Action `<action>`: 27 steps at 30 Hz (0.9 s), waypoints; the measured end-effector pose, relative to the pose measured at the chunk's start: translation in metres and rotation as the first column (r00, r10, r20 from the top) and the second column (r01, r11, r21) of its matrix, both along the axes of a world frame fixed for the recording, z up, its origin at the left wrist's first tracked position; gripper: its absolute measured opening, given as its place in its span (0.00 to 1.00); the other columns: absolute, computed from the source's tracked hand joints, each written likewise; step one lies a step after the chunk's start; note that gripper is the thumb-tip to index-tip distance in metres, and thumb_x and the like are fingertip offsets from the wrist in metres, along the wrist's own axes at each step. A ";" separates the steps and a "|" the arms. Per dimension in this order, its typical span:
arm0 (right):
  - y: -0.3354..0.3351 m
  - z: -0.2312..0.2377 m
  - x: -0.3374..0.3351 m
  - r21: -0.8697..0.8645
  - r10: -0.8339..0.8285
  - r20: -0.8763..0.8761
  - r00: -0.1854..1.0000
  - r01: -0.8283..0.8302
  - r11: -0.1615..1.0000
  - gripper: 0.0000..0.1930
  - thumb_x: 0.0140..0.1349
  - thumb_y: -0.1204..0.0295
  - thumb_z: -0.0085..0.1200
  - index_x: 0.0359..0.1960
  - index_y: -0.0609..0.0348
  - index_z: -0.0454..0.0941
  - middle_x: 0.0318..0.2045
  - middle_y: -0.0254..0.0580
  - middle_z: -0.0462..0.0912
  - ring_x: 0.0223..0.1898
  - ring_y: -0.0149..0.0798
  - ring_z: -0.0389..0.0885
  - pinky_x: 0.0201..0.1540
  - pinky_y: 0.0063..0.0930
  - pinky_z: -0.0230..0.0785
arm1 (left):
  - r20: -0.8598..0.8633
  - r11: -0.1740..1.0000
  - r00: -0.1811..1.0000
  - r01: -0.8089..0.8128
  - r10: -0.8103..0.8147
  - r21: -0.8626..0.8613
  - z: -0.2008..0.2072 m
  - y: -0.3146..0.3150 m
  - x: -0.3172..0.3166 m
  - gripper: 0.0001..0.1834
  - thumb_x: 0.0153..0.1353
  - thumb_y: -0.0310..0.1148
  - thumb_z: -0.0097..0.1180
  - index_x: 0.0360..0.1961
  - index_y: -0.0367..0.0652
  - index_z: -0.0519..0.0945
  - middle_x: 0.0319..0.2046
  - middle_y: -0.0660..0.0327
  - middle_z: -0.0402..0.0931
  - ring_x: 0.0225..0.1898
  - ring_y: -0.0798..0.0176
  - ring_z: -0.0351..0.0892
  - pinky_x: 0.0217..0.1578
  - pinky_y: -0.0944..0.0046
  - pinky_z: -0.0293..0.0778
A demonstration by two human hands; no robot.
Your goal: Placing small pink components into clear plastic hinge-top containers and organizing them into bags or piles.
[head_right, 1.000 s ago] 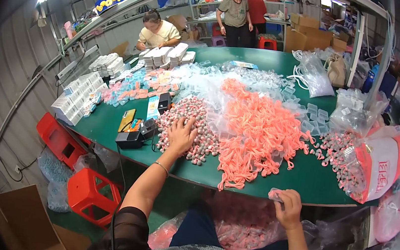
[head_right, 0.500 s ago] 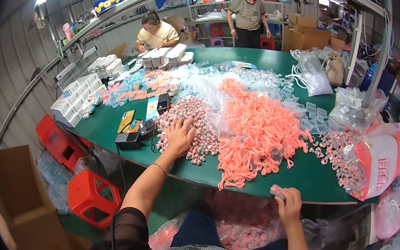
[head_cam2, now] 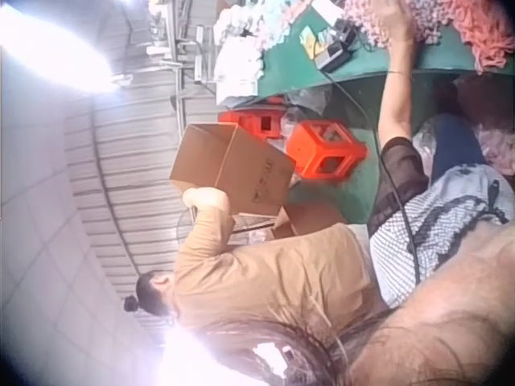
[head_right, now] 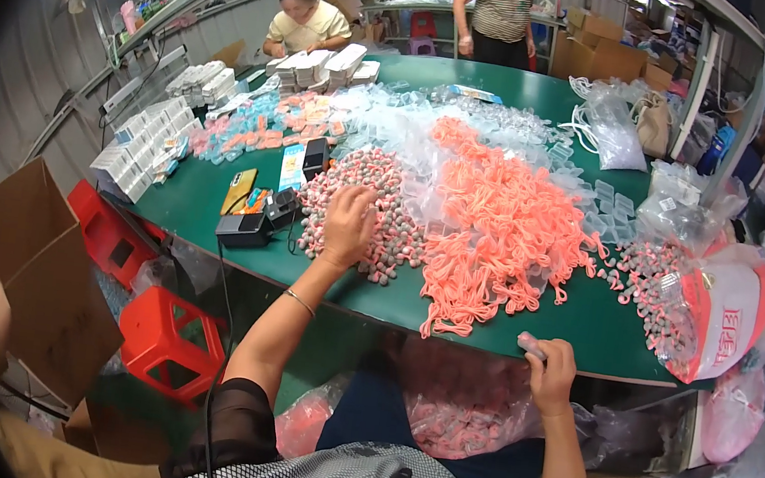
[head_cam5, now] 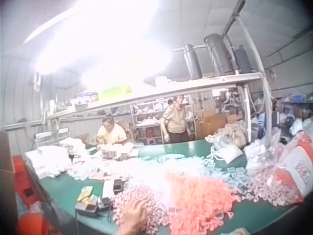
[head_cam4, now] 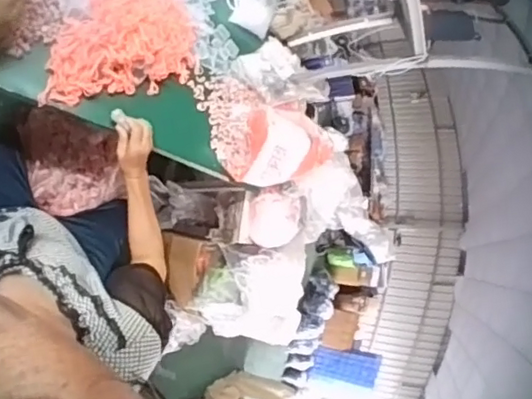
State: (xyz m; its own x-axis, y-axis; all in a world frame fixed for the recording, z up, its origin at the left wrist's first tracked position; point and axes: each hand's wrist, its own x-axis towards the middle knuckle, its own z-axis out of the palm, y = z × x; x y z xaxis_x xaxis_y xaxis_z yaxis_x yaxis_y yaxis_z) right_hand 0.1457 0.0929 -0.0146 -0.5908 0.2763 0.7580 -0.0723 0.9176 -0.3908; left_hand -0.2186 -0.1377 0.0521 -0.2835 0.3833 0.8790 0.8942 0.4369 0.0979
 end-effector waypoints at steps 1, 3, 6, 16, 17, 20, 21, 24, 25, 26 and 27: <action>0.000 -0.001 0.000 0.003 0.008 0.008 1.000 -0.008 1.000 0.14 0.51 0.78 0.64 0.39 0.62 0.75 0.36 0.49 0.77 0.38 0.54 0.77 0.41 0.43 0.72 | -0.001 0.991 0.992 0.128 -0.128 0.026 0.003 0.005 0.010 0.16 0.57 0.28 0.57 0.47 0.41 0.78 0.45 0.51 0.76 0.51 0.46 0.73 0.53 0.48 0.68; 0.001 -0.003 0.001 -0.037 -0.049 0.030 0.998 0.050 0.998 0.14 0.52 0.78 0.65 0.39 0.62 0.75 0.35 0.49 0.77 0.37 0.54 0.77 0.41 0.42 0.72 | 0.099 0.953 0.948 0.304 -0.303 0.003 -0.004 0.017 0.043 0.17 0.55 0.26 0.58 0.47 0.41 0.78 0.45 0.51 0.76 0.48 0.47 0.75 0.49 0.51 0.71; -0.004 -0.004 -0.004 -0.048 -0.020 0.031 0.999 0.021 0.999 0.12 0.54 0.77 0.63 0.38 0.62 0.74 0.36 0.49 0.77 0.37 0.51 0.77 0.41 0.39 0.71 | 0.081 0.886 0.886 0.461 -0.457 -0.047 0.001 0.031 0.098 0.18 0.52 0.26 0.62 0.46 0.42 0.79 0.43 0.54 0.77 0.46 0.50 0.76 0.48 0.54 0.71; -0.007 -0.006 -0.012 -0.123 -0.005 -0.006 1.000 0.004 0.992 0.14 0.52 0.77 0.65 0.39 0.62 0.75 0.35 0.50 0.77 0.36 0.52 0.77 0.39 0.39 0.72 | 0.281 0.923 0.886 -0.313 0.369 -0.225 -0.036 -0.012 0.004 0.31 0.54 0.49 0.62 0.59 0.55 0.74 0.60 0.54 0.67 0.60 0.46 0.63 0.56 0.36 0.56; -0.010 -0.004 -0.012 -0.135 -0.017 -0.002 1.000 0.016 0.991 0.13 0.52 0.77 0.65 0.39 0.62 0.75 0.35 0.50 0.77 0.36 0.52 0.77 0.39 0.39 0.72 | 0.276 0.921 0.886 -0.316 0.372 -0.229 -0.043 -0.013 0.000 0.31 0.54 0.49 0.62 0.59 0.55 0.74 0.60 0.54 0.67 0.60 0.46 0.63 0.56 0.36 0.56; -0.008 -0.005 -0.014 -0.155 -0.029 -0.007 1.000 0.028 0.988 0.13 0.52 0.77 0.65 0.39 0.63 0.76 0.35 0.50 0.77 0.35 0.52 0.77 0.39 0.39 0.71 | 0.176 0.914 0.914 -0.318 0.367 -0.252 -0.055 -0.012 -0.008 0.26 0.57 0.48 0.59 0.57 0.57 0.76 0.60 0.54 0.67 0.61 0.45 0.63 0.55 0.36 0.57; -0.007 -0.006 -0.012 -0.168 -0.030 -0.005 1.000 0.029 0.985 0.13 0.52 0.77 0.65 0.39 0.63 0.76 0.35 0.50 0.77 0.36 0.52 0.77 0.39 0.39 0.71 | 0.177 0.914 0.914 -0.317 0.365 -0.252 -0.056 -0.012 -0.008 0.26 0.57 0.48 0.59 0.57 0.57 0.76 0.60 0.54 0.67 0.61 0.45 0.63 0.55 0.36 0.57; -0.008 -0.003 -0.013 -0.142 -0.008 -0.004 1.000 0.007 0.990 0.13 0.52 0.77 0.65 0.39 0.62 0.76 0.35 0.50 0.77 0.36 0.51 0.77 0.39 0.39 0.71 | 0.177 0.921 0.918 -0.310 0.355 -0.236 -0.056 -0.013 -0.008 0.24 0.58 0.47 0.58 0.56 0.56 0.76 0.61 0.54 0.67 0.61 0.44 0.63 0.56 0.35 0.56; -0.008 -0.003 -0.012 -0.141 -0.006 -0.003 1.000 0.006 0.990 0.13 0.52 0.77 0.65 0.39 0.62 0.76 0.35 0.50 0.77 0.36 0.51 0.77 0.39 0.39 0.71 | 0.178 0.921 0.917 -0.311 0.356 -0.236 -0.055 -0.014 -0.009 0.24 0.58 0.47 0.58 0.56 0.56 0.76 0.61 0.54 0.67 0.61 0.44 0.63 0.56 0.35 0.56; -0.009 -0.002 -0.012 -0.139 -0.003 -0.001 1.000 0.003 0.990 0.13 0.52 0.77 0.65 0.39 0.62 0.76 0.35 0.50 0.77 0.36 0.51 0.77 0.39 0.39 0.71 | 0.171 0.921 0.916 -0.324 0.362 -0.216 -0.053 -0.015 -0.010 0.24 0.58 0.47 0.58 0.56 0.56 0.76 0.61 0.54 0.67 0.62 0.44 0.62 0.55 0.33 0.56; -0.009 -0.002 -0.011 -0.142 -0.001 0.002 1.000 0.001 0.990 0.13 0.52 0.77 0.65 0.39 0.62 0.76 0.35 0.50 0.77 0.36 0.51 0.77 0.39 0.38 0.71 | 0.162 0.921 0.915 -0.336 0.369 -0.199 -0.053 -0.016 -0.009 0.24 0.58 0.47 0.57 0.56 0.56 0.76 0.62 0.54 0.66 0.62 0.44 0.62 0.55 0.31 0.55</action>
State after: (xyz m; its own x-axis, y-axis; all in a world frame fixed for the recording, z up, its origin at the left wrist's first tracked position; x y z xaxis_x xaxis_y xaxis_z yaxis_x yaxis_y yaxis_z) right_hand 0.1342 0.0838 -0.0165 -0.5918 0.3811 0.7103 -0.0710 0.8531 -0.5169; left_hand -0.2278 -0.1536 -0.0004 -0.5835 0.3606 0.7277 0.6500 0.7446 0.1523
